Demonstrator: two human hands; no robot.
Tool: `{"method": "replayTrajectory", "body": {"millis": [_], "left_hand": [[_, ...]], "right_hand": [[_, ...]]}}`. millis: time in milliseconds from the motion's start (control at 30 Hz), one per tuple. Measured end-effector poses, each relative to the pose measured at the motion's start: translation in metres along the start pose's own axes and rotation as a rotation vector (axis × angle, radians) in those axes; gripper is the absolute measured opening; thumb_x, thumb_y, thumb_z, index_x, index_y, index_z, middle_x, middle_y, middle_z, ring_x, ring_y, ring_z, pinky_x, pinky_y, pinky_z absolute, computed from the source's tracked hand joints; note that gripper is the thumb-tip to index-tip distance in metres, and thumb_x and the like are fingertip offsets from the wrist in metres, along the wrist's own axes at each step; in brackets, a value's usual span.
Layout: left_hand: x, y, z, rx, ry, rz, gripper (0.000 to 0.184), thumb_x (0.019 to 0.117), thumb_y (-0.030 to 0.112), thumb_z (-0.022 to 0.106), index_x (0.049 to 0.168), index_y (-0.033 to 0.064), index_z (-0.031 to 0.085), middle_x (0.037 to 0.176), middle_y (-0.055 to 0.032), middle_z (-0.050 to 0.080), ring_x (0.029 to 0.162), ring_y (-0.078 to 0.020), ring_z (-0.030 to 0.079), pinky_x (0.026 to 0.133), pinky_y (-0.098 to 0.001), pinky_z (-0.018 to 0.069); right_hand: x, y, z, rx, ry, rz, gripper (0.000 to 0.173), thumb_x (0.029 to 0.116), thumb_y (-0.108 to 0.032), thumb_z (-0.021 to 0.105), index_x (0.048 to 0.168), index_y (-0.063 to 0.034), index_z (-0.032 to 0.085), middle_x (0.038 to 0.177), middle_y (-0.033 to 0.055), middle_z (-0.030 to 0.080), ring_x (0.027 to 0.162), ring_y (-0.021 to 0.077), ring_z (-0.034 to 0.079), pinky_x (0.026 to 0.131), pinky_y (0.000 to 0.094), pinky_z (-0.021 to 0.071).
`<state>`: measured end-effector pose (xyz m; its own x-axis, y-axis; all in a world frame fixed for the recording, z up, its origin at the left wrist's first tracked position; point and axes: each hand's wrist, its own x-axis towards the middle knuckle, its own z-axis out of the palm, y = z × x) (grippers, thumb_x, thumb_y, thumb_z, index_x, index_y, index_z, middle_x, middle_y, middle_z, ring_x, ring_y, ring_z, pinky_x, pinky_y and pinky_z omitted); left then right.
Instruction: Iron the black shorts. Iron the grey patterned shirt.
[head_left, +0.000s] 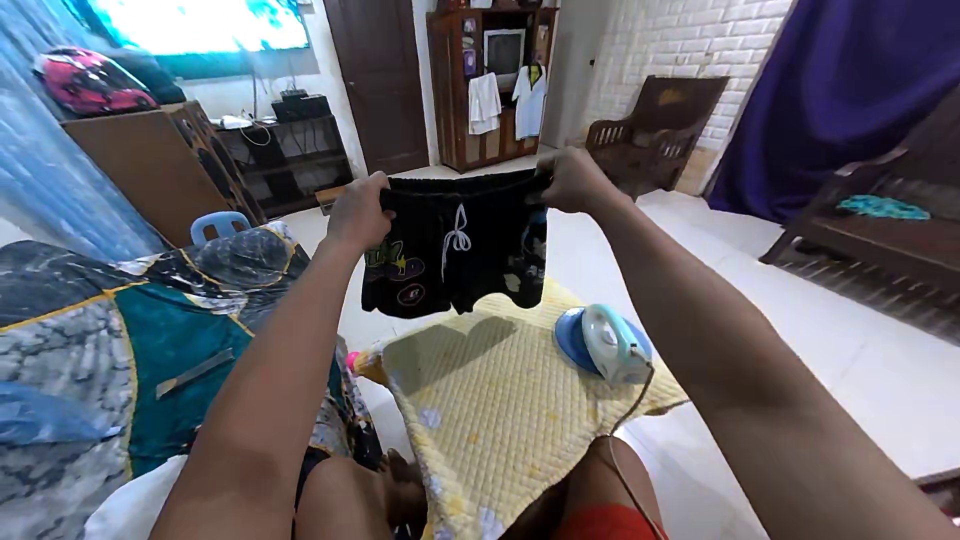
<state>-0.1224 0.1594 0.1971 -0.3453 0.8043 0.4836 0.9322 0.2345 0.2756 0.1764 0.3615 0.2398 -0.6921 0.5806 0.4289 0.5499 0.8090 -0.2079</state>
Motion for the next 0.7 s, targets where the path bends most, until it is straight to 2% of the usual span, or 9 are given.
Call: {"method": "replayTrajectory", "body": {"millis": [200, 400, 433, 500, 567, 600, 633, 667, 700], "left_hand": [[-0.005, 0.0, 0.005, -0.018, -0.021, 0.055, 0.038, 0.084, 0.002, 0.078, 0.119, 0.0036, 0.062, 0.121, -0.0209, 0.065, 0.114, -0.0407, 0.065, 0.094, -0.0628, 0.0535], [-0.006, 0.002, 0.003, -0.061, -0.054, 0.134, 0.043, 0.0808, -0.006, 0.074, 0.12, 0.0023, 0.06, 0.117, -0.0211, 0.065, 0.113, -0.0392, 0.065, 0.095, -0.061, 0.053], [-0.007, 0.004, 0.001, -0.094, -0.063, 0.131, 0.047, 0.0812, -0.008, 0.073, 0.125, 0.0027, 0.057, 0.12, -0.0218, 0.065, 0.114, -0.0395, 0.065, 0.096, -0.0614, 0.0528], [-0.01, 0.005, -0.003, -0.179, -0.075, 0.088, 0.066, 0.0815, -0.009, 0.073, 0.14, 0.0075, 0.047, 0.124, -0.024, 0.065, 0.114, -0.0421, 0.065, 0.095, -0.0638, 0.0526], [-0.009, 0.0, -0.003, -0.245, -0.102, 0.027, 0.082, 0.0835, -0.007, 0.074, 0.153, 0.0135, 0.036, 0.127, -0.0225, 0.065, 0.115, -0.0406, 0.066, 0.097, -0.0622, 0.0531], [-0.007, -0.004, -0.002, -0.257, -0.119, 0.005, 0.08, 0.0857, -0.003, 0.075, 0.154, 0.0122, 0.036, 0.128, -0.0202, 0.066, 0.116, -0.0378, 0.067, 0.099, -0.0596, 0.0533], [-0.006, -0.007, -0.001, -0.256, -0.131, -0.009, 0.07, 0.0876, 0.001, 0.076, 0.149, 0.0081, 0.043, 0.127, -0.0194, 0.067, 0.117, -0.0363, 0.066, 0.101, -0.0585, 0.0523], [-0.004, -0.009, -0.001, -0.249, -0.14, -0.016, 0.056, 0.0891, 0.004, 0.076, 0.141, 0.0035, 0.055, 0.124, -0.0208, 0.068, 0.117, -0.0371, 0.066, 0.103, -0.06, 0.0501], [-0.003, -0.011, 0.0, -0.232, -0.147, -0.025, 0.045, 0.0905, 0.009, 0.076, 0.133, 0.0034, 0.064, 0.122, -0.0206, 0.07, 0.117, -0.0366, 0.066, 0.104, -0.0608, 0.0491]], "right_hand": [[-0.006, 0.0, -0.002, -0.011, 0.027, -0.016, 0.023, 0.0789, -0.021, 0.088, 0.094, -0.0077, 0.076, 0.091, 0.0133, 0.074, 0.089, 0.0327, 0.072, 0.083, 0.0615, 0.0566], [-0.004, 0.008, -0.004, -0.014, 0.018, -0.033, 0.022, 0.0766, -0.019, 0.088, 0.092, -0.0087, 0.075, 0.089, 0.0133, 0.073, 0.088, 0.0336, 0.071, 0.08, 0.0636, 0.0559], [-0.005, 0.009, -0.005, 0.005, 0.011, -0.03, 0.024, 0.0767, -0.017, 0.088, 0.095, -0.0078, 0.075, 0.091, 0.0145, 0.073, 0.089, 0.0347, 0.071, 0.081, 0.0644, 0.0553], [-0.007, 0.011, -0.006, 0.092, -0.007, 0.015, 0.04, 0.0765, -0.012, 0.087, 0.112, -0.0049, 0.071, 0.097, 0.0181, 0.073, 0.091, 0.037, 0.071, 0.084, 0.0647, 0.0556], [-0.011, 0.012, -0.008, 0.192, -0.043, 0.093, 0.064, 0.0764, -0.009, 0.088, 0.133, -0.0054, 0.058, 0.101, 0.02, 0.072, 0.089, 0.0363, 0.072, 0.083, 0.0606, 0.0582], [-0.012, 0.015, -0.007, 0.224, -0.054, 0.122, 0.07, 0.0768, -0.009, 0.088, 0.138, -0.006, 0.054, 0.103, 0.0202, 0.072, 0.09, 0.0356, 0.072, 0.083, 0.0587, 0.0591], [-0.013, 0.017, -0.005, 0.24, -0.05, 0.132, 0.067, 0.0774, -0.009, 0.088, 0.137, -0.0049, 0.057, 0.104, 0.0203, 0.073, 0.091, 0.0354, 0.072, 0.084, 0.0585, 0.0592], [-0.014, 0.02, -0.002, 0.233, -0.041, 0.126, 0.058, 0.0785, -0.011, 0.088, 0.13, -0.0031, 0.062, 0.104, 0.0197, 0.073, 0.093, 0.0347, 0.072, 0.086, 0.0586, 0.0584], [-0.013, 0.021, 0.0, 0.209, -0.025, 0.11, 0.048, 0.0797, -0.013, 0.087, 0.122, -0.0019, 0.067, 0.104, 0.0185, 0.073, 0.096, 0.0339, 0.071, 0.09, 0.059, 0.0566]]}}
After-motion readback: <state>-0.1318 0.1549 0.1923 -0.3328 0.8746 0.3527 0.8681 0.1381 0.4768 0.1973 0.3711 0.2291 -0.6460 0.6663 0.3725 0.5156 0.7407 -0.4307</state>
